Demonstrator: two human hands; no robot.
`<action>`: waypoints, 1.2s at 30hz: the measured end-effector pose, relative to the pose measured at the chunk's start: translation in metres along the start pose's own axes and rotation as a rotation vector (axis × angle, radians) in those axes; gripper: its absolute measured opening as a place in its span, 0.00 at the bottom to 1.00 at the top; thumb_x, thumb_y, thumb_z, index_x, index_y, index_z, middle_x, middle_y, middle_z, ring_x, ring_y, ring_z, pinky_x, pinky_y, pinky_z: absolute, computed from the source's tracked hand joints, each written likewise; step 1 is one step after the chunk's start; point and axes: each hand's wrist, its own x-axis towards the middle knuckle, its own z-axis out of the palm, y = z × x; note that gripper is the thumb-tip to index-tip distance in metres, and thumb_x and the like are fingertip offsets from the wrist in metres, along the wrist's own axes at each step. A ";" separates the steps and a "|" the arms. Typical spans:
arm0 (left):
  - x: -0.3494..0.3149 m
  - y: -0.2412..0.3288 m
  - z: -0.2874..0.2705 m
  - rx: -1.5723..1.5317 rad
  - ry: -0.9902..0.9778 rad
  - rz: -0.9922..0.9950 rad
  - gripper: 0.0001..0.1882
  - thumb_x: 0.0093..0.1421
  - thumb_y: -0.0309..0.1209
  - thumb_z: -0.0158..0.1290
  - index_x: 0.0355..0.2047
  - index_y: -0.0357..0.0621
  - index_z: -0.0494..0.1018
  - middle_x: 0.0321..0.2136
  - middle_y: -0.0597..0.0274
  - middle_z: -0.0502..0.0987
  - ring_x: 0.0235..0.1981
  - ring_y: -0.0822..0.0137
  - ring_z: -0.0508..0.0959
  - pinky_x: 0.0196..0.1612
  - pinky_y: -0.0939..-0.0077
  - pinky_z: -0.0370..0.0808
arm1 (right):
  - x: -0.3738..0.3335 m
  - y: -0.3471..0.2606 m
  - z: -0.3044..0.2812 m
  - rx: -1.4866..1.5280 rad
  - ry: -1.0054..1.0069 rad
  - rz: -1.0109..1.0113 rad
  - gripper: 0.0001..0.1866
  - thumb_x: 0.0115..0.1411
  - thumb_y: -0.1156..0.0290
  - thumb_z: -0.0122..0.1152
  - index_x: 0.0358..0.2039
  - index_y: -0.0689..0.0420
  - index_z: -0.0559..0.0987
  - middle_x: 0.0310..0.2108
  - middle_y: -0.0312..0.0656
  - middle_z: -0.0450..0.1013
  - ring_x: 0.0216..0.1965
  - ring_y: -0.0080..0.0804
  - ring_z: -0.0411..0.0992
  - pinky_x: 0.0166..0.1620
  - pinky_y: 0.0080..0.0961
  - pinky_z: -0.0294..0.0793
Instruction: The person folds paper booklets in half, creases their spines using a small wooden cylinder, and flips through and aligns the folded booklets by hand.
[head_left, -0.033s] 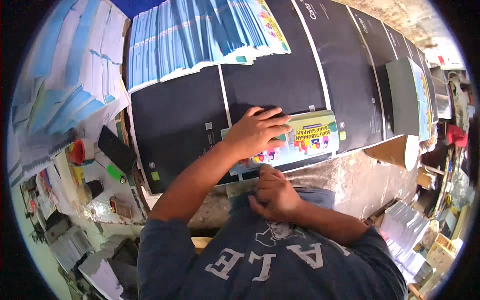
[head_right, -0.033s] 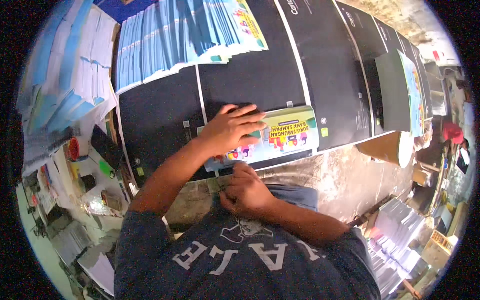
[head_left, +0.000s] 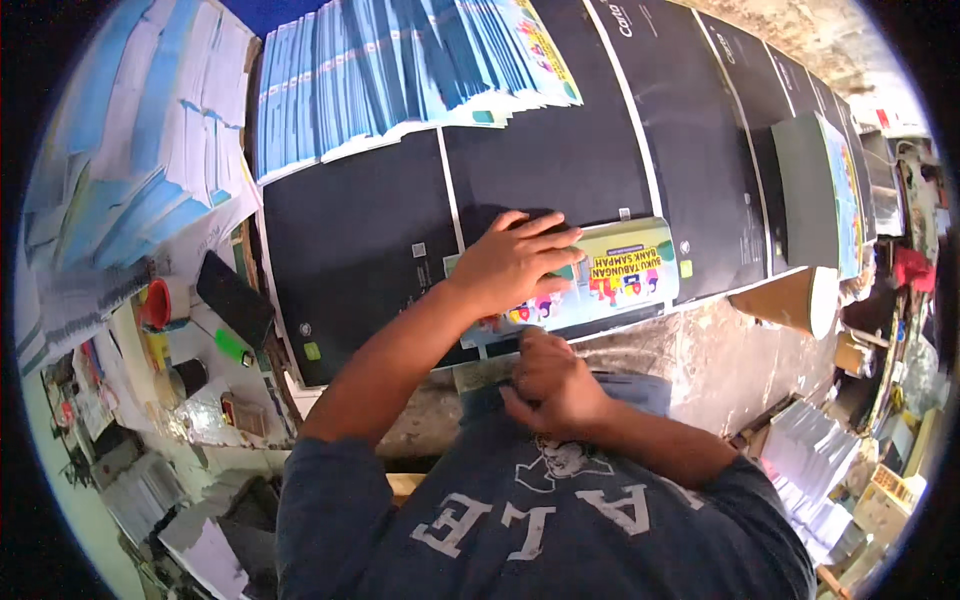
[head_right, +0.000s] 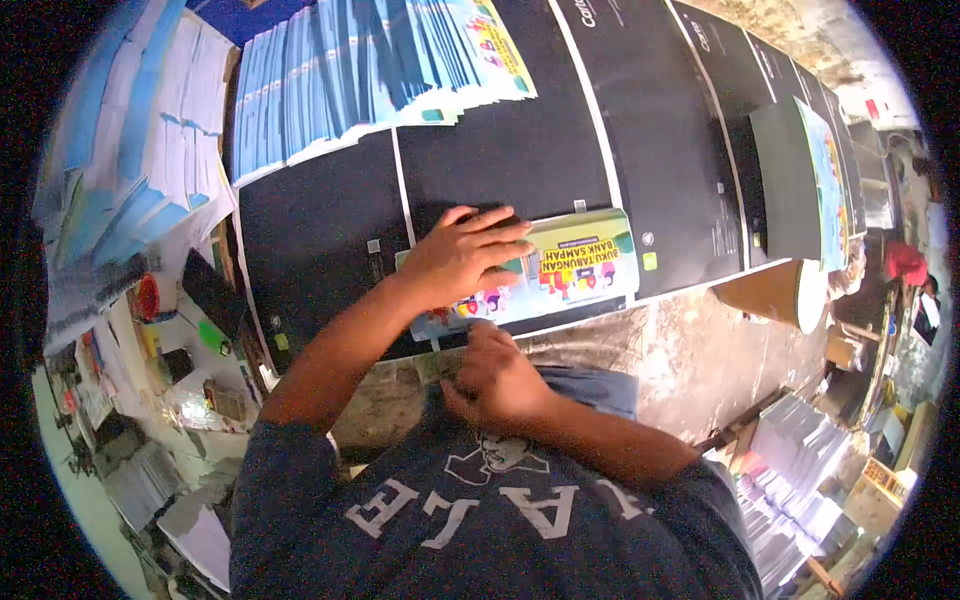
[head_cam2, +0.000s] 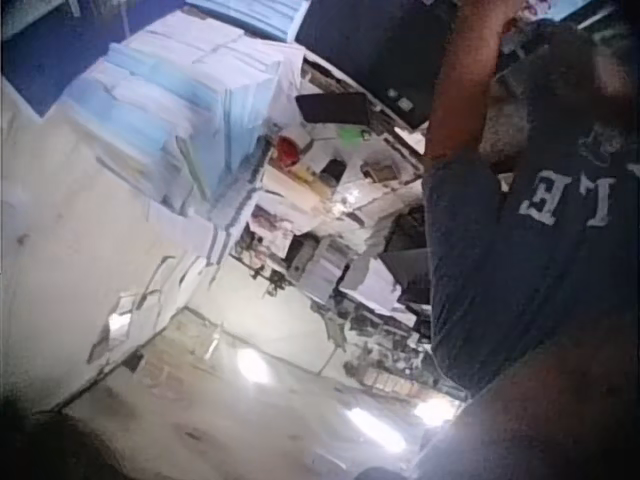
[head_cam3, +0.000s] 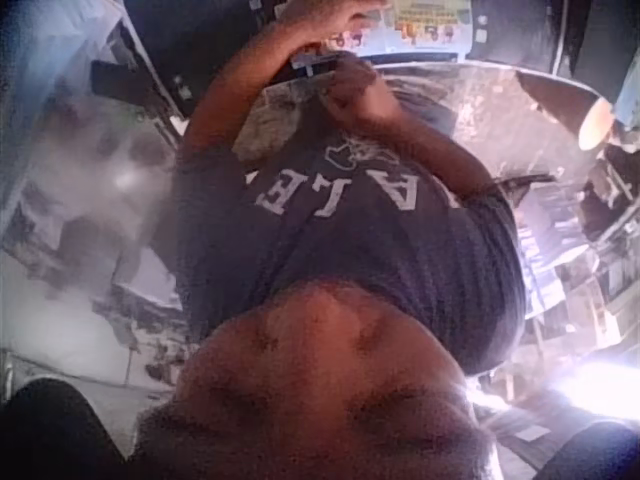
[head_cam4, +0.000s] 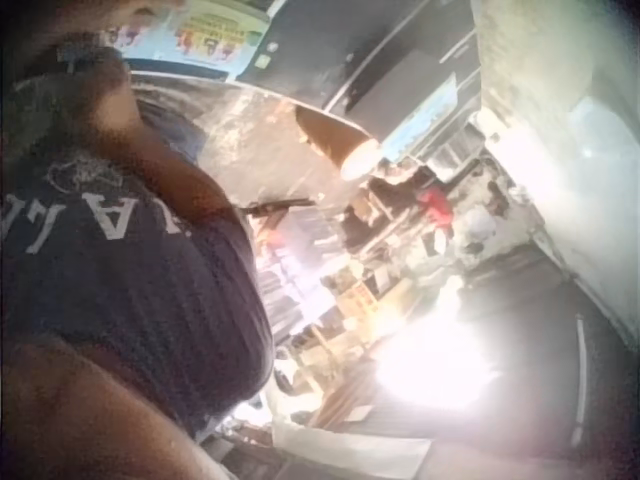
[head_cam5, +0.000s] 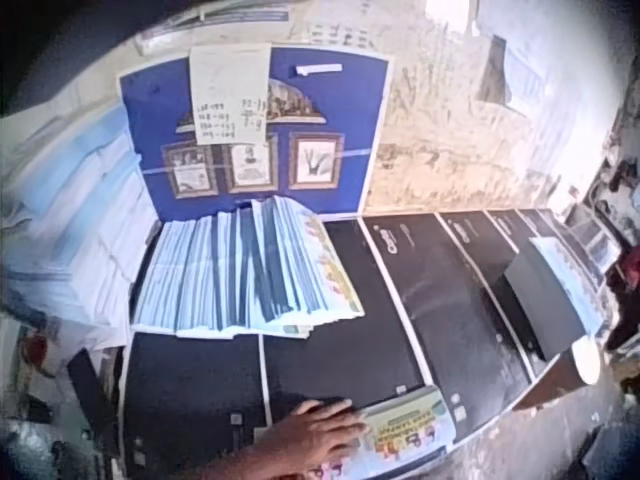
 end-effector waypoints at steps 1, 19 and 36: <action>-0.002 -0.001 0.000 0.024 0.033 0.007 0.24 0.61 0.49 0.55 0.54 0.55 0.75 0.60 0.69 0.71 0.65 0.63 0.65 0.62 0.56 0.59 | 0.000 0.001 0.001 0.032 0.008 0.039 0.14 0.44 0.76 0.70 0.14 0.59 0.70 0.19 0.43 0.66 0.29 0.46 0.69 0.39 0.41 0.71; 0.006 -0.005 -0.005 0.028 -0.019 0.001 0.18 0.63 0.39 0.54 0.53 0.58 0.76 0.59 0.68 0.72 0.65 0.64 0.65 0.67 0.49 0.54 | 0.014 -0.005 0.018 0.082 0.009 -0.073 0.16 0.48 0.70 0.67 0.13 0.57 0.69 0.19 0.44 0.65 0.29 0.48 0.67 0.38 0.45 0.67; 0.048 0.021 -0.045 0.220 -0.551 -0.071 0.32 0.56 0.49 0.58 0.61 0.63 0.68 0.65 0.67 0.64 0.68 0.61 0.60 0.66 0.34 0.47 | -0.027 0.034 -0.043 0.427 0.322 0.034 0.13 0.50 0.65 0.70 0.26 0.56 0.74 0.33 0.43 0.73 0.38 0.46 0.72 0.47 0.42 0.66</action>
